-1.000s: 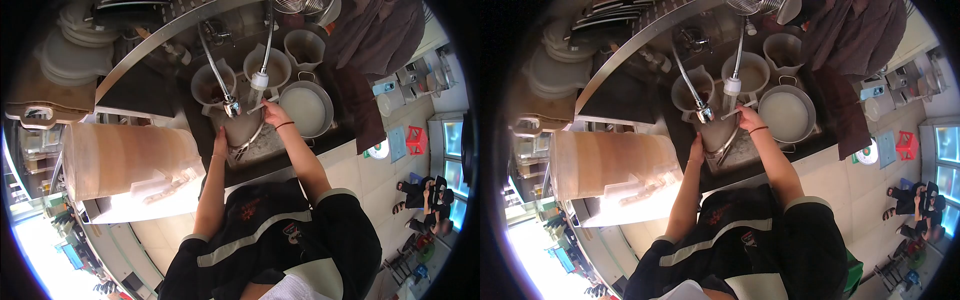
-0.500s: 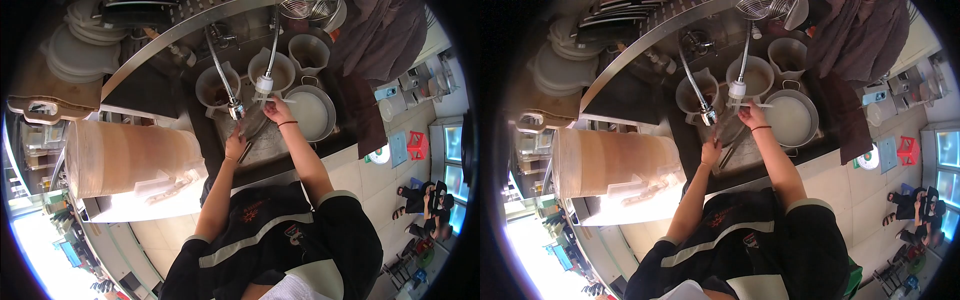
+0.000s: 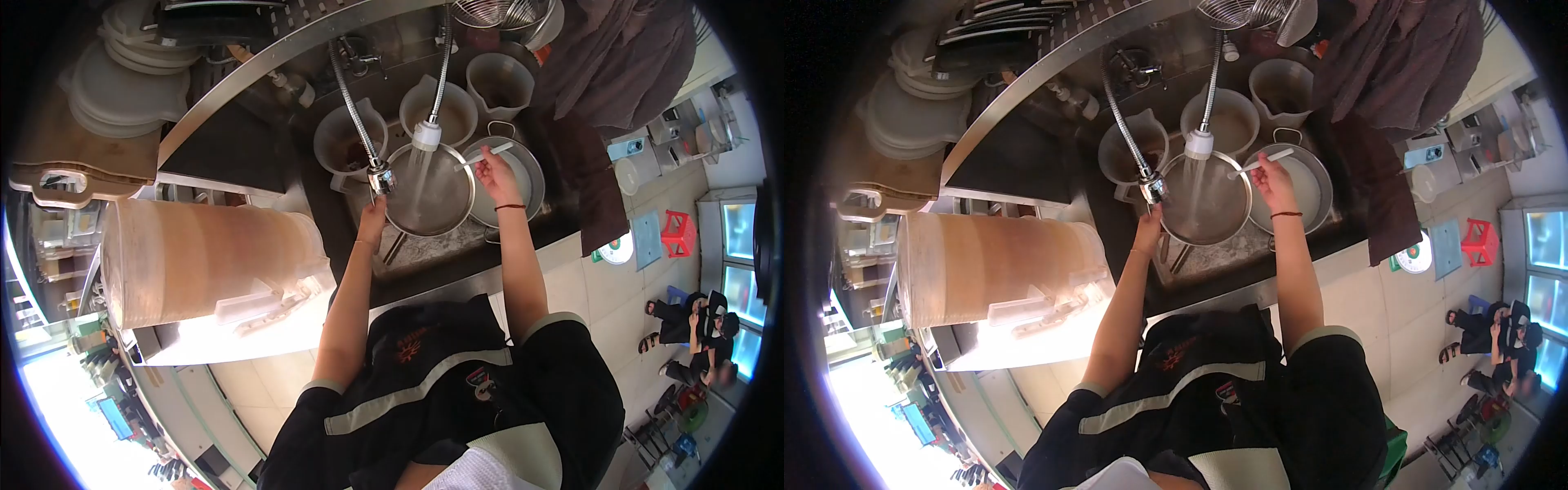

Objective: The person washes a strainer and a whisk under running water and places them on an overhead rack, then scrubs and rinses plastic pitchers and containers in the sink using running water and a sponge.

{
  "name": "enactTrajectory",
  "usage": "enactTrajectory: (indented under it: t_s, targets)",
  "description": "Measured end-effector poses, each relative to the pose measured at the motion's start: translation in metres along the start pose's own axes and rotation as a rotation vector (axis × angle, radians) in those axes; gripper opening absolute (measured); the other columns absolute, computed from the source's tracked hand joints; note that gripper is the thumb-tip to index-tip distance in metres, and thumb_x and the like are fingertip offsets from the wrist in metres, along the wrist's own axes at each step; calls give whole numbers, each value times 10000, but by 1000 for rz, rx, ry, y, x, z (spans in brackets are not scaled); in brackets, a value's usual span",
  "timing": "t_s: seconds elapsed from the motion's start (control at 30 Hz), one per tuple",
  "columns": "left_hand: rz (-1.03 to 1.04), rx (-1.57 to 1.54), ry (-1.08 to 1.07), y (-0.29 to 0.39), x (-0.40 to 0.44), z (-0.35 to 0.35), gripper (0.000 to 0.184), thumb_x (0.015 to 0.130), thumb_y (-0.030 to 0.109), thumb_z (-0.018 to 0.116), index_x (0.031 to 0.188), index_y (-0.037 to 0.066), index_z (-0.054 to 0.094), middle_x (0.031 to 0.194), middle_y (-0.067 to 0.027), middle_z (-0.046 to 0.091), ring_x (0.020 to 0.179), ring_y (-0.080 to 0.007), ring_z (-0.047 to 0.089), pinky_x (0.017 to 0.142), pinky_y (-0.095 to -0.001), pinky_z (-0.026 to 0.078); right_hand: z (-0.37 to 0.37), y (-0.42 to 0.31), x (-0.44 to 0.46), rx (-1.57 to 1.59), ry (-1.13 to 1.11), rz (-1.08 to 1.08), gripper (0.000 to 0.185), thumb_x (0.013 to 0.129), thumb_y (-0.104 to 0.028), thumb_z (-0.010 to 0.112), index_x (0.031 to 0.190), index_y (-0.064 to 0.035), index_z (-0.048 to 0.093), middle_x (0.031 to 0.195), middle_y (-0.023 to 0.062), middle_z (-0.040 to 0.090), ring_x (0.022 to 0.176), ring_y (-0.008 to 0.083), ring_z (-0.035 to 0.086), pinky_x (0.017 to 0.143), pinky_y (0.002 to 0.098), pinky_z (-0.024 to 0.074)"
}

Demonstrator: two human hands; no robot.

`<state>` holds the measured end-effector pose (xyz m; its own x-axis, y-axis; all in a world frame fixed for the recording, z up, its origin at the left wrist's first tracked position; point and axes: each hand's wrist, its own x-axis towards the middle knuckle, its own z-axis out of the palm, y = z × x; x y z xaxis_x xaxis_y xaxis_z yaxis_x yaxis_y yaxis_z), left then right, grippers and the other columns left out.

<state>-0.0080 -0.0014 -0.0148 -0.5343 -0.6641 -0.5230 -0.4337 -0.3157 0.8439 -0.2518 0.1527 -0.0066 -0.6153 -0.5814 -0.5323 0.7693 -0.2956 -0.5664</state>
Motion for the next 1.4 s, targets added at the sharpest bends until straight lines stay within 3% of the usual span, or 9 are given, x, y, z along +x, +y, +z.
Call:
enactTrajectory:
  t_s: [0.37, 0.57, 0.63, 0.73, 0.87, 0.93, 1.13, 1.27, 1.4]
  targets:
    - [107, -524, 47, 15, -13, 7, 469, 859, 428, 363, 904, -13, 514, 851, -62, 565, 761, -131, 536, 666, -251, 428, 16, 68, -58, -397, -86, 62, 188, 715, -66, 629, 774, -24, 455, 725, 96, 558, 617, 185, 593, 589, 293, 528]
    - [298, -36, 260, 10, -41, -7, 433, 878, 389, 354, 721, 7, 482, 616, 9, 453, 589, -66, 391, 534, -239, 349, 23, 88, -44, -250, 116, -467, 190, 725, -102, 633, 736, -37, 454, 638, 51, 546, 526, 133, 559, 480, 232, 478]
    - [358, -70, 317, 20, -55, -5, 453, 876, 414, 338, 787, 3, 504, 657, 25, 429, 609, -63, 356, 545, -222, 327, 30, 85, -49, -276, 151, -455, 200, 721, -111, 640, 728, -39, 454, 610, 47, 541, 492, 113, 536, 457, 209, 449]
    - [339, 28, 384, 32, -69, -8, 468, 883, 402, 322, 820, -22, 509, 653, 2, 464, 622, -73, 389, 564, -232, 347, 38, 84, -58, -477, -171, 124, 212, 710, -149, 658, 726, -43, 475, 589, 43, 533, 472, 93, 524, 437, 186, 428]
    - [464, 228, 527, 43, -77, -12, 445, 877, 369, 336, 823, -29, 526, 606, -123, 541, 549, -238, 510, 534, -338, 391, 31, 84, -38, -401, -6, -236, 207, 712, -157, 655, 725, -43, 483, 586, 31, 524, 465, 81, 510, 421, 182, 414]
    - [333, 405, 509, 53, -85, -14, 424, 876, 350, 330, 998, -7, 523, 769, -197, 580, 708, -325, 565, 623, -364, 421, 36, 73, -36, -346, 12, -454, 206, 711, -154, 655, 717, -41, 482, 585, 24, 517, 452, 76, 492, 408, 183, 399]
    - [454, 270, 505, 57, -85, -22, 441, 891, 342, 305, 1032, -29, 495, 919, -153, 577, 843, -228, 544, 740, -312, 407, 31, 67, -44, -565, -239, -122, 211, 713, -178, 655, 724, -50, 488, 597, 22, 522, 438, 71, 477, 397, 179, 378]
    - [381, 355, 475, 61, -90, -24, 442, 885, 350, 297, 1155, 27, 433, 1020, -190, 542, 937, -313, 530, 774, -336, 405, 36, 69, -40, -410, -8, -355, 214, 708, -196, 660, 739, -57, 500, 611, 22, 532, 436, 71, 476, 395, 178, 375]
    - [543, 244, 474, 50, -81, -21, 445, 889, 349, 288, 1156, 24, 431, 1020, -174, 549, 935, -289, 537, 778, -331, 406, 35, 103, -63, -436, -184, 24, 223, 696, -200, 670, 762, -58, 512, 631, 26, 549, 436, 71, 476, 389, 175, 368]
